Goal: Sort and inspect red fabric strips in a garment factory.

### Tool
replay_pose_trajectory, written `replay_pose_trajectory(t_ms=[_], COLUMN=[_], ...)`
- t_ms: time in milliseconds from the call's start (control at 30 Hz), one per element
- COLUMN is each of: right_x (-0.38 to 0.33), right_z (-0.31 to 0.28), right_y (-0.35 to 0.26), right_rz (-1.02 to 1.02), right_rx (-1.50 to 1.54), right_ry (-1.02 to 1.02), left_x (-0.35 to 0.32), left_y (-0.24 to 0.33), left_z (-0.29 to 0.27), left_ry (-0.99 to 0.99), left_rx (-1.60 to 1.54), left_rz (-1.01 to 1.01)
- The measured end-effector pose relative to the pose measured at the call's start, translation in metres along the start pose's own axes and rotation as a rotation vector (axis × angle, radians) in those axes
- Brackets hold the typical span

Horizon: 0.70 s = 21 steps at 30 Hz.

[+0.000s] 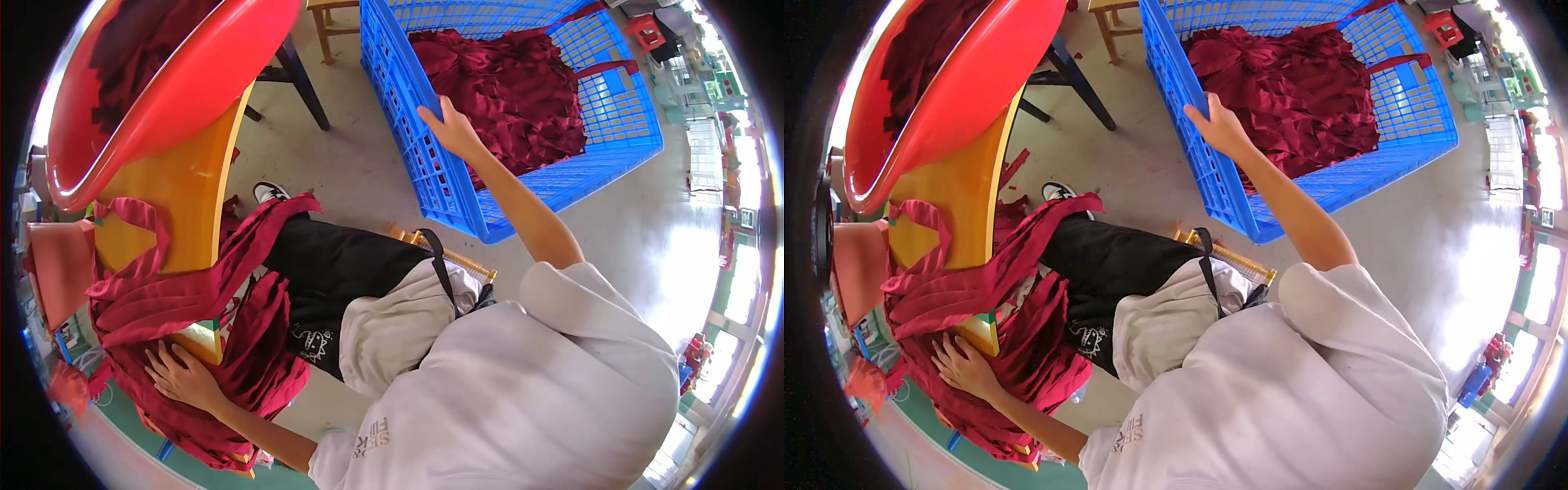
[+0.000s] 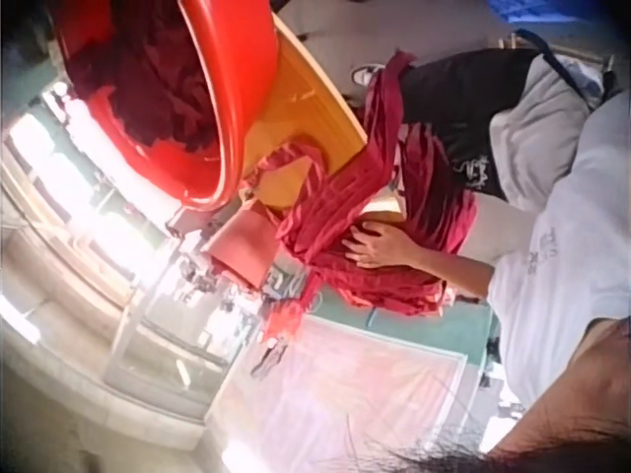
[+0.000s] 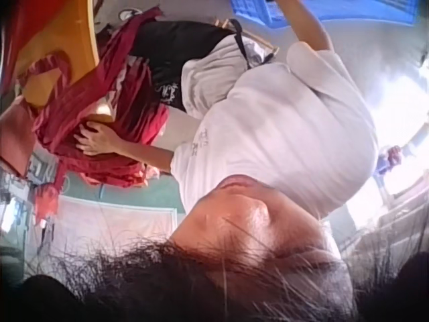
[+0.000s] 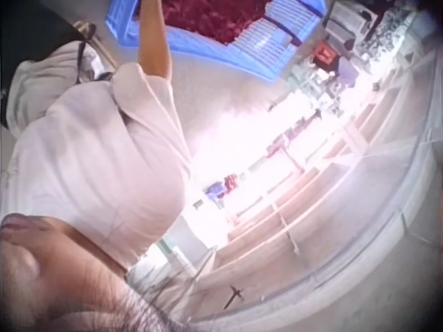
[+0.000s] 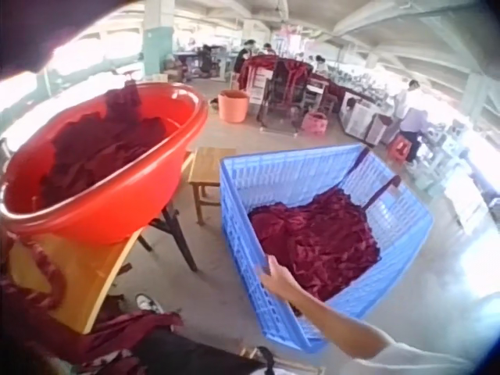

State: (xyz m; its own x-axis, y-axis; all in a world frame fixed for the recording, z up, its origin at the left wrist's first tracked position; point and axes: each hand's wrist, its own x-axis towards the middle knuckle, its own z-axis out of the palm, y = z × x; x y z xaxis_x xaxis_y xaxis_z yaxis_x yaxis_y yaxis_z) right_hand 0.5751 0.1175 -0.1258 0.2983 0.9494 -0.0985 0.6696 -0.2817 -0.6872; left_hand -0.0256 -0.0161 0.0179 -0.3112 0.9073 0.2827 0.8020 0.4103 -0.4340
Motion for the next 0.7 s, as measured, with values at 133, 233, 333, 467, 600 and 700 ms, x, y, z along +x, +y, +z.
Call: replay_pose_trajectory(t_ms=[133,233,333,467,600,700], right_x=[-0.048,-0.127,-0.173,-0.168,-0.157,-0.162], right_z=[-0.063,-0.142,-0.170,-0.147,-0.123,-0.121], right_y=[0.065,0.079,0.076,0.111,0.087,0.075], right_rz=[-0.094,-0.218,-0.383,-0.285,-0.454,-0.673], right_rx=[-0.082,-0.333,-0.538,-0.580,-0.504,-0.487], right_ry=[-0.450,-0.491,-0.401,-0.347,-0.598,-0.598], left_x=[-0.001,-0.003,0.001,0.003,-0.002,-0.002], left_y=[-0.003,-0.002,-0.003,-0.012,-0.003,0.007], left_z=[-0.003,0.001,0.000,0.000,0.003,0.006], left_ry=[0.006,-0.003,0.011,0.043,0.042,0.047], left_rx=[0.008,0.018,0.004,0.005,-0.010,-0.040], left_rz=[-0.003,-0.001,0.014,0.035,0.027,0.025])
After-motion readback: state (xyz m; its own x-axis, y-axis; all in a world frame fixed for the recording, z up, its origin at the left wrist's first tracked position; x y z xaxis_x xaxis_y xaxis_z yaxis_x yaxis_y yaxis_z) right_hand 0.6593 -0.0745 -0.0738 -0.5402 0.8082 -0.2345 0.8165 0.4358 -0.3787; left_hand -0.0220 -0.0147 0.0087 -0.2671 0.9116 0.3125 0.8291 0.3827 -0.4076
